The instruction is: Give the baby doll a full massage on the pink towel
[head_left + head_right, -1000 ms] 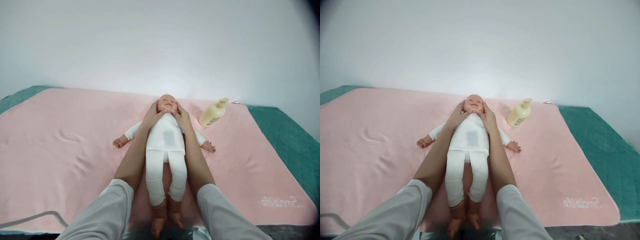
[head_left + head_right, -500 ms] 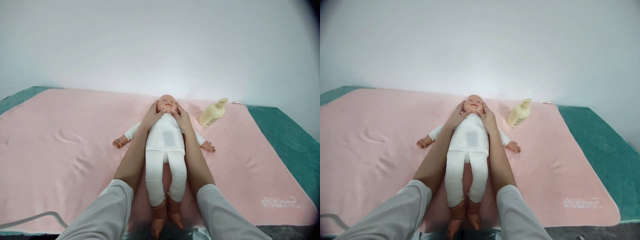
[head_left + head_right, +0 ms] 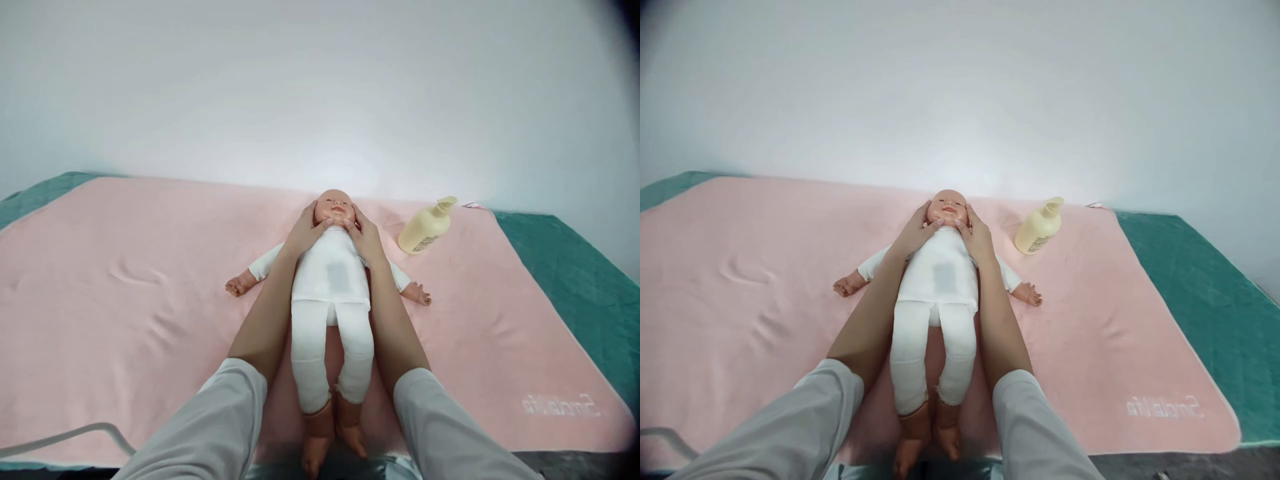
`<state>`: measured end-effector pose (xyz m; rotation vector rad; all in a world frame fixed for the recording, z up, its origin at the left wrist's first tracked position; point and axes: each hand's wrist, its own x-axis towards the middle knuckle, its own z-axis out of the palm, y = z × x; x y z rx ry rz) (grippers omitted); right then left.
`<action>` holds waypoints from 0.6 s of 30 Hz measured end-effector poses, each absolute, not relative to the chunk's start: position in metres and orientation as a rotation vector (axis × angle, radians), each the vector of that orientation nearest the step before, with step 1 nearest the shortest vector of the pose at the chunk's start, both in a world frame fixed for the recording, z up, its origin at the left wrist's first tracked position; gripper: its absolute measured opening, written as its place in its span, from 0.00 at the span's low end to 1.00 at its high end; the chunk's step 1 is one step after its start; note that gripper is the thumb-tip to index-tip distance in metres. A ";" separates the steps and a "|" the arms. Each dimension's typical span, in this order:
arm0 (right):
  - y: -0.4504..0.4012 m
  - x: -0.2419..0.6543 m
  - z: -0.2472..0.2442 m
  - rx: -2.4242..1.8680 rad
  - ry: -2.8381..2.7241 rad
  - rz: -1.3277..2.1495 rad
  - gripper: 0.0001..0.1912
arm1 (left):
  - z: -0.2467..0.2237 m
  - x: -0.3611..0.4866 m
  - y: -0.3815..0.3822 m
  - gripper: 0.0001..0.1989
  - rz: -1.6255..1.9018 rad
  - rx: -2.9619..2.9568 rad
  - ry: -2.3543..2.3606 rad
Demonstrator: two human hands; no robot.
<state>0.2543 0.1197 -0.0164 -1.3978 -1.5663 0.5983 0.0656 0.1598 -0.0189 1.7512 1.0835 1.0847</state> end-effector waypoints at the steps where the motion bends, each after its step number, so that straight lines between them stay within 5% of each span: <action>1: 0.120 0.254 -0.016 -1.397 -1.569 0.598 0.38 | -0.019 0.066 0.160 0.39 1.085 1.753 1.083; 18: 0.120 0.254 -0.016 -1.406 -1.564 0.621 0.39 | -0.018 0.067 0.159 0.41 1.042 1.794 1.156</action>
